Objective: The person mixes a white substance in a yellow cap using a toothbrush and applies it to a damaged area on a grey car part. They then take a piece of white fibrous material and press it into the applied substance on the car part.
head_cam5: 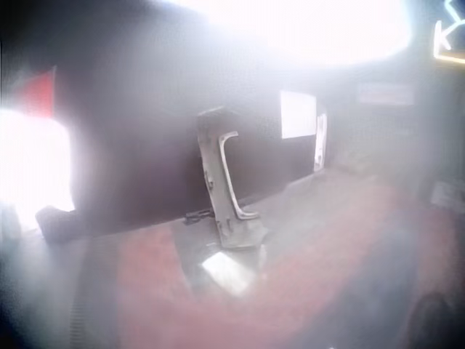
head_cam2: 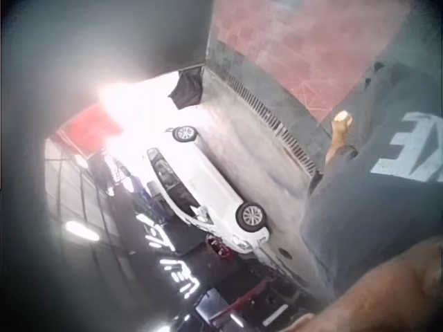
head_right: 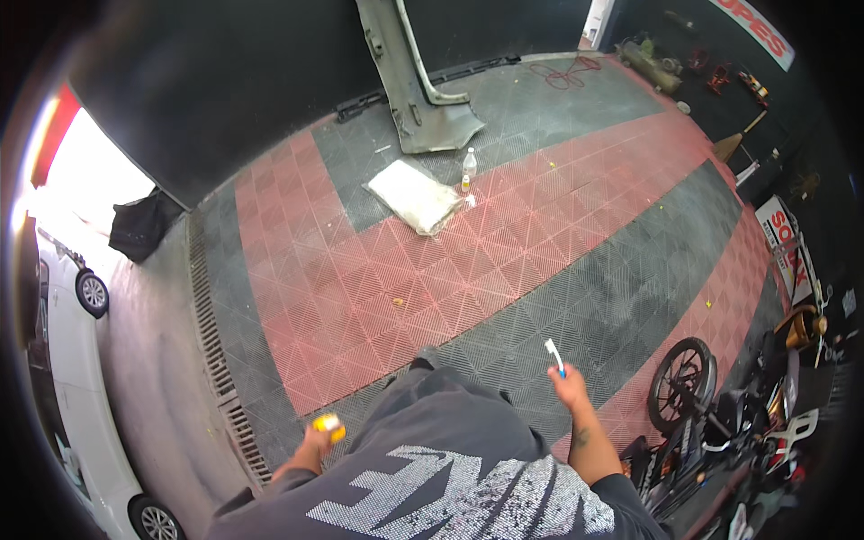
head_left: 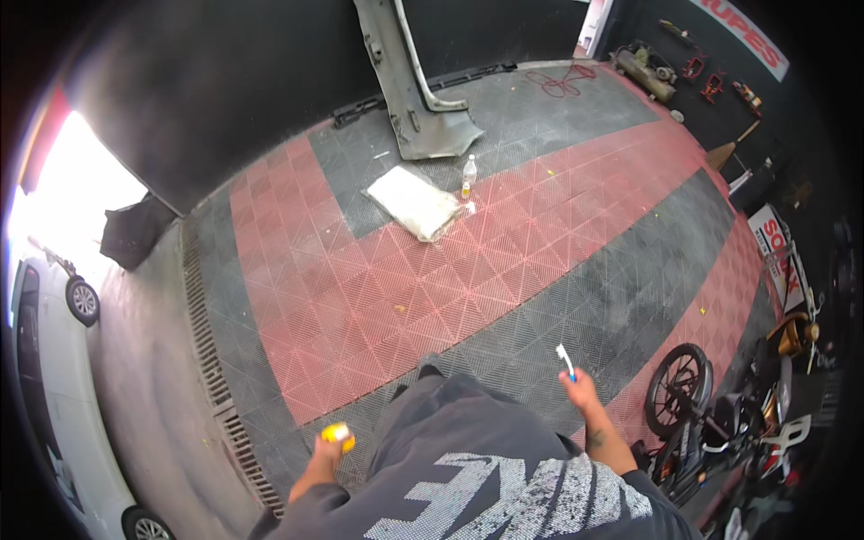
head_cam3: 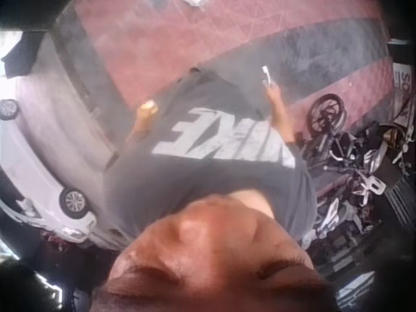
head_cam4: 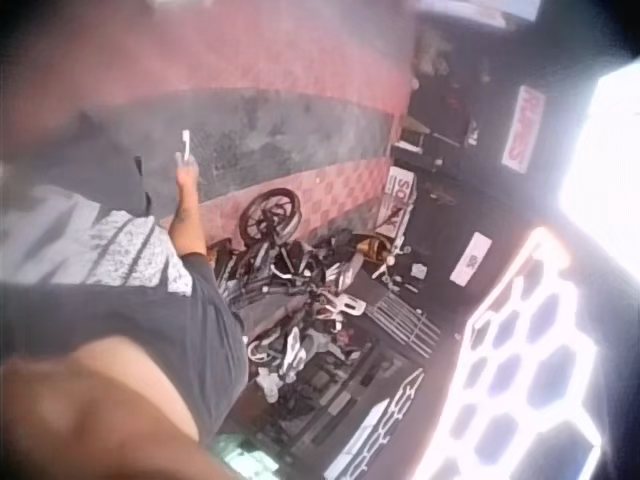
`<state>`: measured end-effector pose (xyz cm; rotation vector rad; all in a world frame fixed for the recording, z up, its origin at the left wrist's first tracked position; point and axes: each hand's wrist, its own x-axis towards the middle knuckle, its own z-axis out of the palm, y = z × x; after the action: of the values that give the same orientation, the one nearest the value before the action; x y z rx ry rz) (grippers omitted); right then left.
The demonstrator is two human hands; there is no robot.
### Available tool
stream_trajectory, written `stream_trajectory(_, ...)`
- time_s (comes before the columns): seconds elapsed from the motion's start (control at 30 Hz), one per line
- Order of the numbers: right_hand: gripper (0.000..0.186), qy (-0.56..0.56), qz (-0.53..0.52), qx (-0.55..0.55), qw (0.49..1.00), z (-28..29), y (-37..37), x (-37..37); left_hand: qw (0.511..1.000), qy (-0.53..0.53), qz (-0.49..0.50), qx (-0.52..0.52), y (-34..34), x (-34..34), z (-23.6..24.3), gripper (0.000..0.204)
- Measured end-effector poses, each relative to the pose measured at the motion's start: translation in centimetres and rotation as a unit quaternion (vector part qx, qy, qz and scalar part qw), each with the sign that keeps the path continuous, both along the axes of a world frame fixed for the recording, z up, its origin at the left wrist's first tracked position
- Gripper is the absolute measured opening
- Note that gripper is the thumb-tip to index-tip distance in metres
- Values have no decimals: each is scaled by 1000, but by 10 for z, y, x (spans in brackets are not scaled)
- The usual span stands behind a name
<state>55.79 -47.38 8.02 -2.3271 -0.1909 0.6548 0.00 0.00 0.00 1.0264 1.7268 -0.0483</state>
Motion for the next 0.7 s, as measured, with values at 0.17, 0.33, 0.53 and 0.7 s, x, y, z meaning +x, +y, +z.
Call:
stream_trajectory(0.17, 40, 247, -34, -201, 947, -12, -43, 32, 964, -2, -205, 171, 152, 280, 106, 97)
stream_trajectory(0.33, 40, 311, -125, -163, 928, -51, -41, 107, 942, -82, -178, 273, 230, 489, 174, 81)
stream_trajectory(0.53, 40, 246, -176, -60, 951, -79, 9, 354, 964, -26, -169, 205, 198, 598, 121, 82)
stream_trajectory(0.7, 40, 119, -117, -2, 986, -25, 98, 645, 983, 48, -172, 44, 89, 565, 34, 100)
